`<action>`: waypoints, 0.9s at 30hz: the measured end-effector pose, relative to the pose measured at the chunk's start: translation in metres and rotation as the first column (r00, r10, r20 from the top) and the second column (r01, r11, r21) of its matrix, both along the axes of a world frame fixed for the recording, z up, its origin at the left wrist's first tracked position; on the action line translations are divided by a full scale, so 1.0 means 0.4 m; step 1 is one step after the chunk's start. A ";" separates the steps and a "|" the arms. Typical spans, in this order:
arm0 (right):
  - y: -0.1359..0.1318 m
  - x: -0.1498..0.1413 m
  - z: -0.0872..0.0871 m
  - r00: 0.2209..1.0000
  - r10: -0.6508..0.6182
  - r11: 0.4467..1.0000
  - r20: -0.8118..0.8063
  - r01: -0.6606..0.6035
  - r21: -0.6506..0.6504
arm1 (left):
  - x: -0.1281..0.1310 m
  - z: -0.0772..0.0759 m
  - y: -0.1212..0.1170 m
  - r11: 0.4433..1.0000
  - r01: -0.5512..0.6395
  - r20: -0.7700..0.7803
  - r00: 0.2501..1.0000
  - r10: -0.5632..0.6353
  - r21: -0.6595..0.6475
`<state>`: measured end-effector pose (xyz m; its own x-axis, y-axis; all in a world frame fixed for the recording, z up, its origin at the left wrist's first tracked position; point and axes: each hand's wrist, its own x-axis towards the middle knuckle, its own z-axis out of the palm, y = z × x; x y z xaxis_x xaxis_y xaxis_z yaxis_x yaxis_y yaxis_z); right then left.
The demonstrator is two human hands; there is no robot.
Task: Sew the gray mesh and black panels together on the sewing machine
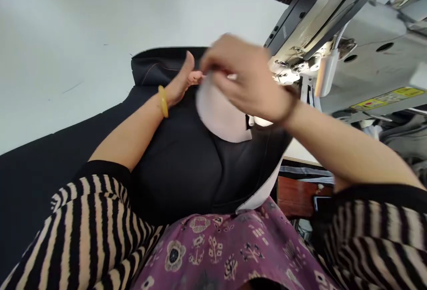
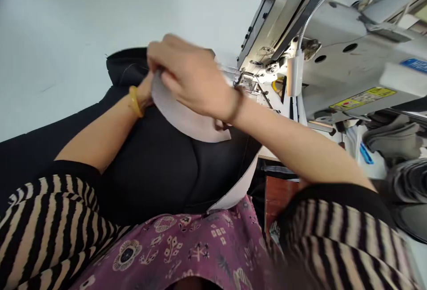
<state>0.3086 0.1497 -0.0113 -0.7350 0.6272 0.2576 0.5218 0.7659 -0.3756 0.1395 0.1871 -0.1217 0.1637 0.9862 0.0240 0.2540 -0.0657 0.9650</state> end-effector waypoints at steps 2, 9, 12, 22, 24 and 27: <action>0.064 -0.075 -0.059 0.999 -0.043 0.996 0.031 0.045 -0.077 | -0.034 0.016 0.010 0.986 0.134 0.189 0.975 -0.114 -0.100; 0.210 -0.036 -0.224 0.904 -0.413 0.898 0.112 0.425 -0.114 | -0.113 0.057 0.021 0.988 0.074 -0.241 0.965 -0.106 -0.139; 0.174 0.046 -0.273 0.846 -0.457 0.868 0.273 0.492 -0.070 | -0.148 0.091 0.015 0.996 -0.084 -0.562 0.825 0.055 -0.025; 0.121 0.110 -0.323 0.825 -0.490 0.820 0.283 0.546 -0.172 | -0.069 0.051 -0.005 0.968 0.205 -0.914 0.401 0.050 0.143; 0.100 0.105 -0.315 0.830 -0.467 0.838 0.305 0.525 -0.146 | -0.049 0.041 -0.019 0.960 0.263 -0.925 0.380 -0.015 0.092; 0.070 0.097 -0.305 0.827 -0.431 0.864 0.360 0.494 -0.101 | -0.046 0.030 -0.046 0.949 0.308 -0.948 0.318 -0.030 0.073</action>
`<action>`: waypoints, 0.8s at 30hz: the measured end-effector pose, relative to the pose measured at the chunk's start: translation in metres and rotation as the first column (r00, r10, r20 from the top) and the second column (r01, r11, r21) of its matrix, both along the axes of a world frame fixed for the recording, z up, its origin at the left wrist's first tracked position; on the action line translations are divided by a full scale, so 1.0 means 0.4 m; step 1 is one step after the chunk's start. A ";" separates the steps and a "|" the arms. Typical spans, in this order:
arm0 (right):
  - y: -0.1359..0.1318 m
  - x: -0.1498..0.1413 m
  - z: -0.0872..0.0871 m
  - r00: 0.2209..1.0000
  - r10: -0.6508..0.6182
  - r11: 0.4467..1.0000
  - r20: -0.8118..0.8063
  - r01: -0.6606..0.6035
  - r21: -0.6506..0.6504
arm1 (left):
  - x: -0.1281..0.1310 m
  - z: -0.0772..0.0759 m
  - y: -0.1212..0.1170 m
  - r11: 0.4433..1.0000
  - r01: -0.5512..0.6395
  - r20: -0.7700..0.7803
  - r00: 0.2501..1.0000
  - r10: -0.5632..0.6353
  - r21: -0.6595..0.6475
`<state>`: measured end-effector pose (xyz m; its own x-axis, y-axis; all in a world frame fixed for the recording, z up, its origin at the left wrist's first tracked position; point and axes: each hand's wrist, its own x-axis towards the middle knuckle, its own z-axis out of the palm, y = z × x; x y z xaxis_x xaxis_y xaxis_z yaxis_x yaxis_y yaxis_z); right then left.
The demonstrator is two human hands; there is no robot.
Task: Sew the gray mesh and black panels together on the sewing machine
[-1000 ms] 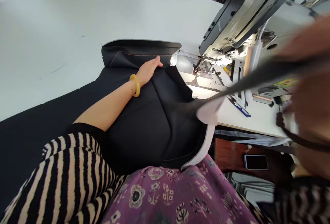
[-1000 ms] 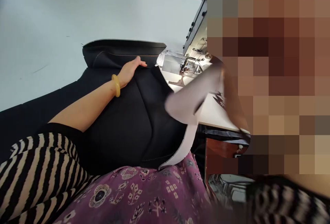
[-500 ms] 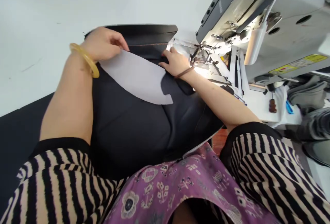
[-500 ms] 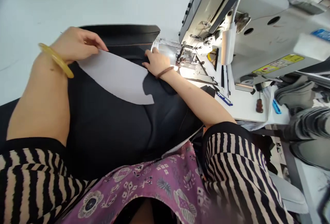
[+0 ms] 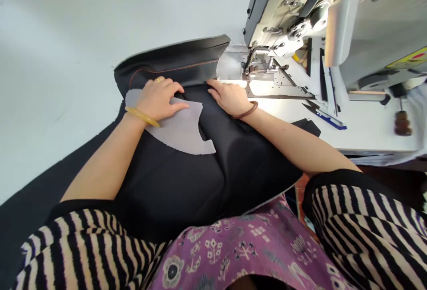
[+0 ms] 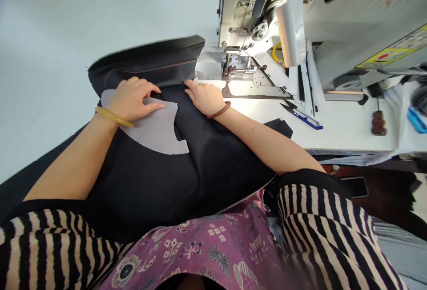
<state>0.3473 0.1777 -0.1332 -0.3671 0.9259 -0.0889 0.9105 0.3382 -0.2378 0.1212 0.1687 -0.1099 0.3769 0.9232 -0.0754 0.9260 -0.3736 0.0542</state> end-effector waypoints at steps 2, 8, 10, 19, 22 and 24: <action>-0.011 -0.003 0.004 0.999 0.020 1.000 0.036 -0.020 0.008 | -0.004 -0.007 -0.022 1.000 -0.008 -0.090 0.996 0.011 0.030; -0.014 -0.008 0.013 0.994 0.059 0.998 0.091 -0.059 0.002 | 0.006 -0.015 -0.081 0.948 -0.303 -0.244 0.930 0.274 -0.093; -0.014 -0.010 0.015 0.993 0.076 0.997 0.092 -0.076 -0.012 | 0.004 0.004 -0.086 0.922 -0.316 -0.298 0.923 0.245 -0.222; -0.033 -0.017 0.017 0.981 0.173 0.985 0.083 -0.171 -0.035 | 0.130 0.105 0.148 0.963 0.270 -0.343 0.905 -0.251 0.008; -0.057 -0.018 0.017 0.979 0.196 0.980 0.055 -0.194 -0.044 | 0.208 0.048 0.249 0.933 0.356 -0.296 0.888 -0.353 -0.045; -0.081 -0.010 0.020 0.977 0.206 0.977 0.048 -0.203 -0.059 | 0.237 0.008 0.280 0.946 0.321 -0.243 0.916 -0.320 -0.037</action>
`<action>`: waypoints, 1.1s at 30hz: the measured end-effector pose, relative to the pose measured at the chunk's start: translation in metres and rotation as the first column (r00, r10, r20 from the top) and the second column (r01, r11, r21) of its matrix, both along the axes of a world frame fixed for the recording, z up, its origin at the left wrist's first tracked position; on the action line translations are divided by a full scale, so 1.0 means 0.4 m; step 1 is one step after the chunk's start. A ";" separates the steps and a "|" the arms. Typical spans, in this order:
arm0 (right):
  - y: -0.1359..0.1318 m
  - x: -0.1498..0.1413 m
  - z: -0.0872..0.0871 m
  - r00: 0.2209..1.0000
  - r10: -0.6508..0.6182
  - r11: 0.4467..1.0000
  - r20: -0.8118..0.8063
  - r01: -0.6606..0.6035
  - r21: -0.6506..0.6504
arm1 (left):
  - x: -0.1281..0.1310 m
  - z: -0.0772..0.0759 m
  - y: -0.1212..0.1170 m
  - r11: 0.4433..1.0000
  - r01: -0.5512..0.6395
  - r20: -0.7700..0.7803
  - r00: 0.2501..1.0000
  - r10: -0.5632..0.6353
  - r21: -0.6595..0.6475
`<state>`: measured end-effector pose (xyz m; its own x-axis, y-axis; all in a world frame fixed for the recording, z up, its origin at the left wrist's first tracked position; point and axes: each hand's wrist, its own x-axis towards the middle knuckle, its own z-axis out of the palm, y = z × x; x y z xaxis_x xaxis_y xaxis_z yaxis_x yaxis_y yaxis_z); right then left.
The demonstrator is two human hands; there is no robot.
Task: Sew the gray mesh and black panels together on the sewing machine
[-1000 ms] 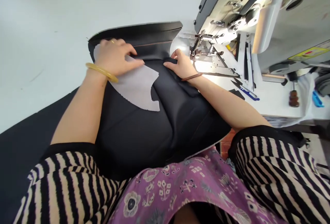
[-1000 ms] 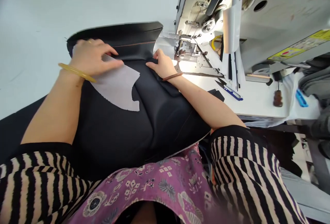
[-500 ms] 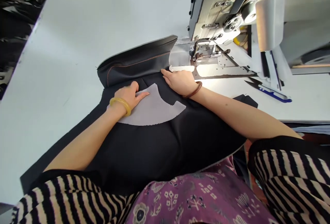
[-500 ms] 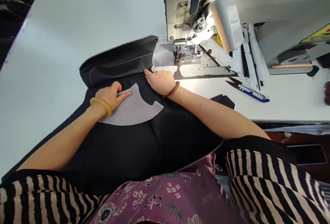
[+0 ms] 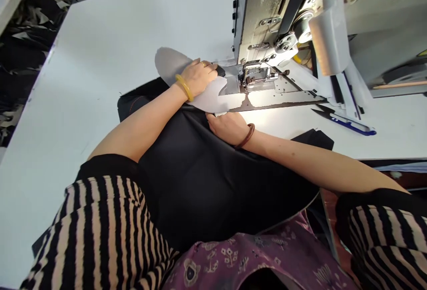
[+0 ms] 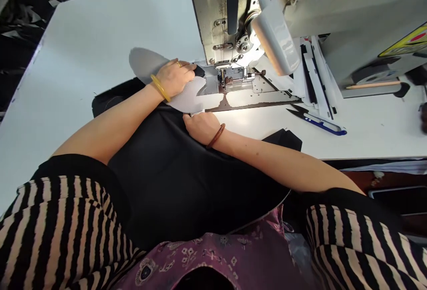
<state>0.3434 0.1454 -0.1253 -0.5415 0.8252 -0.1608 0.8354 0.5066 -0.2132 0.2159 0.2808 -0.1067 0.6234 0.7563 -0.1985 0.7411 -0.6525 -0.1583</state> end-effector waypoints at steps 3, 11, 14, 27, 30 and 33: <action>-0.047 0.032 0.012 1.000 0.015 0.993 0.018 -0.013 -0.114 | 0.008 -0.036 -0.022 0.991 -0.129 0.065 0.989 0.131 -0.025; -0.029 0.139 0.028 0.935 0.339 0.934 -0.107 -0.348 -0.075 | -0.009 -0.051 -0.181 0.968 -0.252 0.151 0.956 0.250 -0.004; 0.040 0.153 -0.001 0.834 0.537 0.842 -0.126 -0.520 0.143 | -0.010 -0.056 -0.182 0.965 -0.261 0.203 0.944 0.260 -0.023; -0.002 0.111 -0.018 0.887 0.461 0.886 0.024 -0.462 0.029 | -0.023 -0.019 -0.123 0.992 -0.063 0.077 0.994 0.071 -0.111; 0.007 0.112 -0.013 0.867 0.499 0.867 -0.003 -0.499 0.016 | -0.021 -0.004 -0.085 0.991 0.001 -0.035 0.999 -0.006 -0.131; 0.012 0.112 -0.011 0.856 0.516 0.856 -0.032 -0.517 -0.010 | -0.024 -0.013 -0.069 0.991 0.081 -0.011 0.997 -0.083 -0.102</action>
